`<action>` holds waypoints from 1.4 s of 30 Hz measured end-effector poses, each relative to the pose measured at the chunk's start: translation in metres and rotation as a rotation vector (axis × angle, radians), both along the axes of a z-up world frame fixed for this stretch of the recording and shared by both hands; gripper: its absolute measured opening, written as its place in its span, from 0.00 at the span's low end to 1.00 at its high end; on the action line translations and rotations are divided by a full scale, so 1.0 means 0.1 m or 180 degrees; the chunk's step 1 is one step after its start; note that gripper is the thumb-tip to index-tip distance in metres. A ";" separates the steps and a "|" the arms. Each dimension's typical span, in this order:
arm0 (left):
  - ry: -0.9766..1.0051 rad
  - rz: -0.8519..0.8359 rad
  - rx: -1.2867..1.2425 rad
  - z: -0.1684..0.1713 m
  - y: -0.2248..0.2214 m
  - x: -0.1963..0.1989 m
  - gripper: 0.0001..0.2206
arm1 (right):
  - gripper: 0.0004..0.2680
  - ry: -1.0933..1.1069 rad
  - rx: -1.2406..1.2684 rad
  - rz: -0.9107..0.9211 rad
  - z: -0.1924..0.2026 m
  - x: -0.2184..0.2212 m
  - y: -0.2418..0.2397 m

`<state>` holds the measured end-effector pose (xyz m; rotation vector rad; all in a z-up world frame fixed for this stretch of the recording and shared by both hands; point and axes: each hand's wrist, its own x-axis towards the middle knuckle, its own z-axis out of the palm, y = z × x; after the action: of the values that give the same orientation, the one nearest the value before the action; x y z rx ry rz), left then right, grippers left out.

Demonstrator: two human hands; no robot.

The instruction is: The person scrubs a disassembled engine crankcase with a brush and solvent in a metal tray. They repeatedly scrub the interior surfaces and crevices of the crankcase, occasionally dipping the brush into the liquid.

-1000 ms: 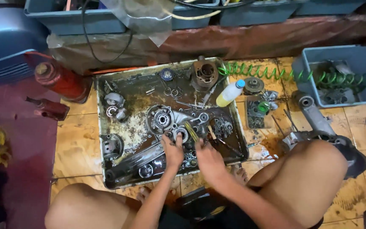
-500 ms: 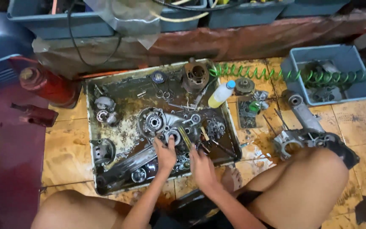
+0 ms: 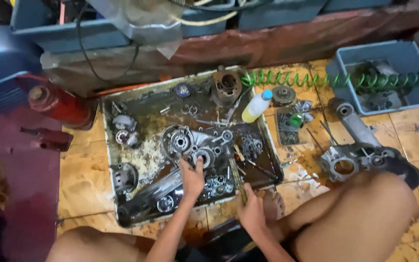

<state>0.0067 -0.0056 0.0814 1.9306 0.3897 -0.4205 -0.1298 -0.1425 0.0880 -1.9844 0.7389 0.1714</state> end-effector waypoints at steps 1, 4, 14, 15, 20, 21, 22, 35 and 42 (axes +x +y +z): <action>0.0020 0.0013 0.0012 -0.04 0.01 0.02 0.27 | 0.06 0.0020 0.0012 0.0013 -0.07 0.02 0.00; -0.0082 -0.0181 0.0053 -0.17 0.10 -0.02 0.30 | 0.13 -0.1347 -0.0718 0.0857 -0.28 0.01 0.05; 0.0382 -0.0360 0.0266 -0.06 0.02 0.12 0.44 | 0.09 -0.1318 -0.0131 0.0776 -0.43 0.36 0.03; 0.0328 -0.0347 0.0347 -0.05 0.07 0.01 0.44 | 0.07 -0.1344 0.0211 0.0662 -0.47 0.30 0.11; 0.0342 -0.0375 0.0141 -0.02 0.11 0.15 0.40 | 0.06 -0.1529 -0.0032 0.0667 -0.55 0.10 0.17; 0.0246 -0.0349 0.0109 -0.01 0.12 0.10 0.35 | 0.11 -0.1517 -0.0159 0.0751 -0.60 0.04 0.17; 0.0270 -0.0372 0.0107 -0.05 0.12 0.04 0.35 | 0.11 -0.1492 -0.0163 0.0730 -0.54 -0.06 0.15; 0.1052 -0.0966 0.0523 -0.04 0.24 0.25 0.49 | 0.04 -0.1529 -0.0262 0.0774 -0.66 0.16 0.07; 0.0673 -0.0559 0.0325 -0.08 0.26 0.24 0.37 | 0.04 -0.1639 0.0048 0.0482 -0.84 0.12 0.14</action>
<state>0.0308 0.0206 0.0737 2.0339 0.3853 -0.7362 -0.1174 -0.1281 0.0039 -1.9518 0.2546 -0.2392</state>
